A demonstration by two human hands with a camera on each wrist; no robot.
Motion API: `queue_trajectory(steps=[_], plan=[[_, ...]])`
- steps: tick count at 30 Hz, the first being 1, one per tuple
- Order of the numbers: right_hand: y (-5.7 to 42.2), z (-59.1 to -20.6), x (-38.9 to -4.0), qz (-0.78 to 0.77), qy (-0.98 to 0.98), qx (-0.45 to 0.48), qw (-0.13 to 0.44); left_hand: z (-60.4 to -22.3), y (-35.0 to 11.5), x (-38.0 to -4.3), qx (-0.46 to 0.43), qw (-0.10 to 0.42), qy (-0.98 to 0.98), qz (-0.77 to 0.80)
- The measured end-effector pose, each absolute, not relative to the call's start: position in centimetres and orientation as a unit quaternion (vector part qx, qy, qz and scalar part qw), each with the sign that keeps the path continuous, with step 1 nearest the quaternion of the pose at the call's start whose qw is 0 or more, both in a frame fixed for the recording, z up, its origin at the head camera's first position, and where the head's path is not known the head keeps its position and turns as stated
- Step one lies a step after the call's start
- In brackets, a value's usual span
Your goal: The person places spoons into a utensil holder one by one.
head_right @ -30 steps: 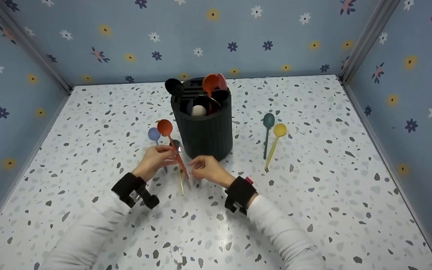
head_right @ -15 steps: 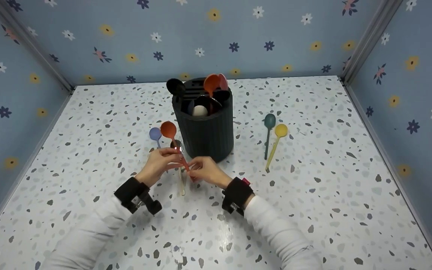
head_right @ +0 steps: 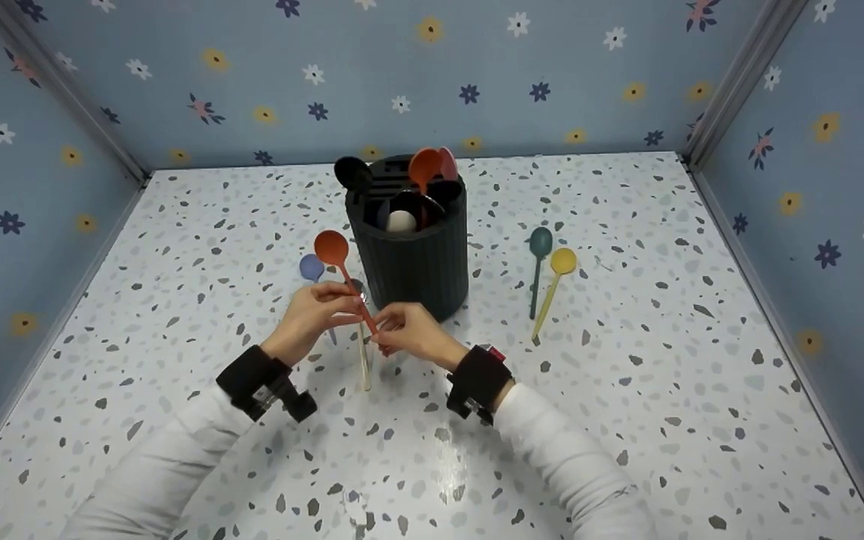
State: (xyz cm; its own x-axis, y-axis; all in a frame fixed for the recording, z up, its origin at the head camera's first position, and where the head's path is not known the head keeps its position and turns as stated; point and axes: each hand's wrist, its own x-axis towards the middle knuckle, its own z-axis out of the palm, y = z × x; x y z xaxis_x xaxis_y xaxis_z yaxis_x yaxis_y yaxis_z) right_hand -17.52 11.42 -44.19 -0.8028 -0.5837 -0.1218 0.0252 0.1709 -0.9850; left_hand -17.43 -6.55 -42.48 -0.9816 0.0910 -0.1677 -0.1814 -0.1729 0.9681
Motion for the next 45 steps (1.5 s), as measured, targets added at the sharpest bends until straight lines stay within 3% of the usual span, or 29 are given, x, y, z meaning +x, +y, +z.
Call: queue_trajectory(steps=[22, 45], plan=[[12.0, -37.9, -17.9, -0.58, 0.753, -0.235, 0.203, -36.4, -6.2, -17.2, 0.022, 0.047, 0.637, 0.769], [10.8, -31.0, -19.4, -0.59, 0.763, -0.262, 0.043, -28.9, -6.0, -18.7, 0.096, -0.044, 0.637, 0.764]])
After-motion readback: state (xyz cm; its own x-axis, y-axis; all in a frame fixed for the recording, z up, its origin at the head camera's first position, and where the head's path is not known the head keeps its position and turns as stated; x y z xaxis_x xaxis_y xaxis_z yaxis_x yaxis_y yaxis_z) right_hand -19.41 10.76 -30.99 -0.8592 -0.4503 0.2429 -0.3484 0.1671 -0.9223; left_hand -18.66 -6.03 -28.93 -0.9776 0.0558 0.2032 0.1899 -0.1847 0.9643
